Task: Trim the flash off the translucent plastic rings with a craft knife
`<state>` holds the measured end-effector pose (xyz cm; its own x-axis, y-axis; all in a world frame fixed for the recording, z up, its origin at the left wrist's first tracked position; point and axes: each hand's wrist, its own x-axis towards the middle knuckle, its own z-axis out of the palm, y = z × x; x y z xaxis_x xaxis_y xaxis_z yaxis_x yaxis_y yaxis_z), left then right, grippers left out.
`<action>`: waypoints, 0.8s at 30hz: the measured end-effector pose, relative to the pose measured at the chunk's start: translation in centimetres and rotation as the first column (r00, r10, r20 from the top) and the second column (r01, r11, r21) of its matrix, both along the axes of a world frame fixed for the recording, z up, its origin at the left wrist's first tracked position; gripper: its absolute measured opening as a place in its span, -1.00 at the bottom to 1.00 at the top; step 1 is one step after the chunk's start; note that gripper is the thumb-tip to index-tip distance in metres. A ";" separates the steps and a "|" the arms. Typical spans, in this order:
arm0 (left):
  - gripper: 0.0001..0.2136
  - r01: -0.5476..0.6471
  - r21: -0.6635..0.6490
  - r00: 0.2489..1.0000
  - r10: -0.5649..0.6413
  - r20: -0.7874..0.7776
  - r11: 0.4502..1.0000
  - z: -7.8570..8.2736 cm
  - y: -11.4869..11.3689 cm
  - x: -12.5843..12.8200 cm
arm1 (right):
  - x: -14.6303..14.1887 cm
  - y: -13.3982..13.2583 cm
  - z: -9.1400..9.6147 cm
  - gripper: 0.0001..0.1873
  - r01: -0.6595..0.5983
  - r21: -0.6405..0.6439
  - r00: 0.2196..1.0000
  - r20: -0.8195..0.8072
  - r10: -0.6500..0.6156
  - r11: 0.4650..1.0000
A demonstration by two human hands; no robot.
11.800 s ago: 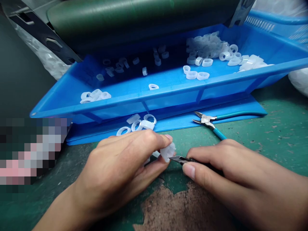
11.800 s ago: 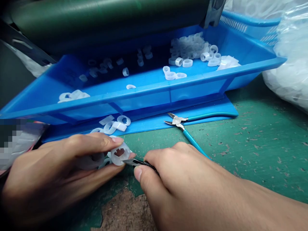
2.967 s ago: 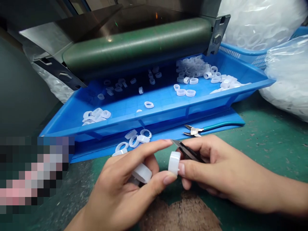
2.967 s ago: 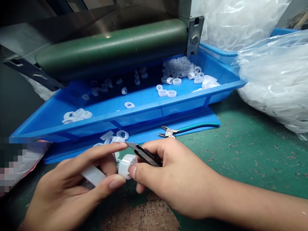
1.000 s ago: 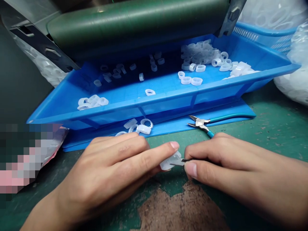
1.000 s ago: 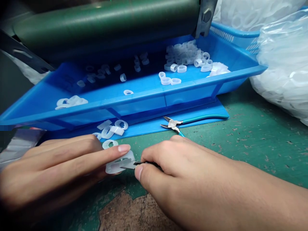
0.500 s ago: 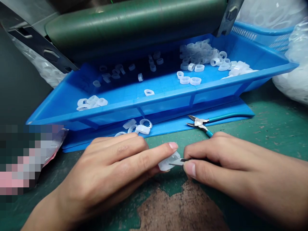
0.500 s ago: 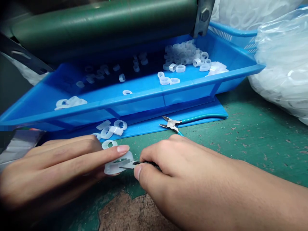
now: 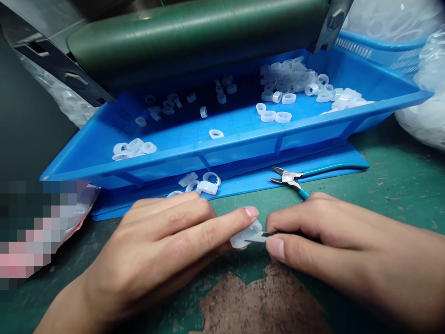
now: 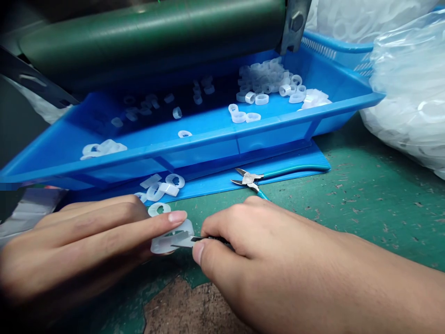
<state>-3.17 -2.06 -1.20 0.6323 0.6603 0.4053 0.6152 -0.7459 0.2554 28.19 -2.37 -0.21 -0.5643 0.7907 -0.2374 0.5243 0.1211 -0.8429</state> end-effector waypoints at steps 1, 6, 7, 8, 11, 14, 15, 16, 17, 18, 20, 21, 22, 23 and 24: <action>-0.62 0.008 0.024 1.000 -0.007 -0.012 1.000 0.1 0.1 0.1 | 0.0 0.0 0.1 -0.53 -0.007 0.038 1.000 0.018 0.007 0.999; -0.65 0.142 0.106 0.987 -0.132 -0.095 0.984 0.7 1.1 0.2 | 0.1 -0.1 0.3 -0.64 -0.060 0.217 0.991 0.132 0.032 0.974; -0.66 0.162 0.109 0.984 -0.151 -0.098 0.981 0.8 1.3 0.2 | 0.1 -0.1 0.3 -0.65 -0.071 0.233 0.988 0.147 0.037 0.970; -0.66 0.173 0.109 0.982 -0.163 -0.099 0.979 0.9 1.5 0.2 | 0.1 0.0 0.3 -0.65 -0.079 0.246 0.987 0.159 0.040 0.966; -0.66 0.182 0.115 0.980 -0.170 -0.104 0.977 1.0 1.7 0.1 | 0.1 0.0 0.3 -0.66 -0.091 0.269 0.984 0.171 0.045 0.959; -0.66 0.179 0.126 0.980 -0.166 -0.111 0.976 1.0 1.7 0.0 | 0.1 0.0 0.1 -0.66 -0.096 0.274 0.983 0.180 0.048 0.957; -0.66 0.177 0.125 0.980 -0.164 -0.109 0.976 1.0 1.6 0.0 | 0.1 0.0 0.1 -0.67 -0.095 0.274 0.982 0.182 0.046 0.957; -0.66 0.174 0.122 0.981 -0.161 -0.107 0.977 1.0 1.6 0.0 | 0.0 0.0 0.0 -0.68 -0.093 0.274 0.983 0.181 0.043 0.957; -0.66 0.173 0.120 0.981 -0.160 -0.106 0.978 1.0 1.6 0.0 | 0.0 0.0 -0.1 -0.69 -0.090 0.275 0.983 0.177 0.041 0.957; -0.66 0.172 0.120 0.981 -0.160 -0.107 0.978 1.1 1.6 0.0 | 0.0 0.0 -0.1 -0.71 -0.085 0.275 0.984 0.175 0.037 0.958; -0.65 0.177 0.126 0.980 -0.163 -0.112 0.976 1.2 1.6 0.0 | -0.1 -0.1 0.0 -0.74 -0.086 0.277 0.984 0.172 0.039 0.957; -0.65 0.179 0.130 0.979 -0.164 -0.117 0.975 1.2 1.6 0.0 | -0.1 -0.2 0.1 -0.78 -0.093 0.277 0.984 0.172 0.046 0.956; -0.65 0.178 0.135 0.979 -0.163 -0.121 0.975 1.3 1.6 0.0 | -0.1 -0.3 0.2 -0.82 -0.105 0.276 0.983 0.173 0.059 0.955; -0.65 0.176 0.139 0.979 -0.159 -0.124 0.975 1.3 1.6 0.0 | -0.1 -0.4 0.3 -0.88 -0.120 0.273 0.982 0.176 0.073 0.955; -0.65 0.172 0.143 0.980 -0.154 -0.128 0.975 1.3 1.6 0.0 | -0.1 -0.4 0.4 -0.93 -0.133 0.272 0.980 0.178 0.086 0.953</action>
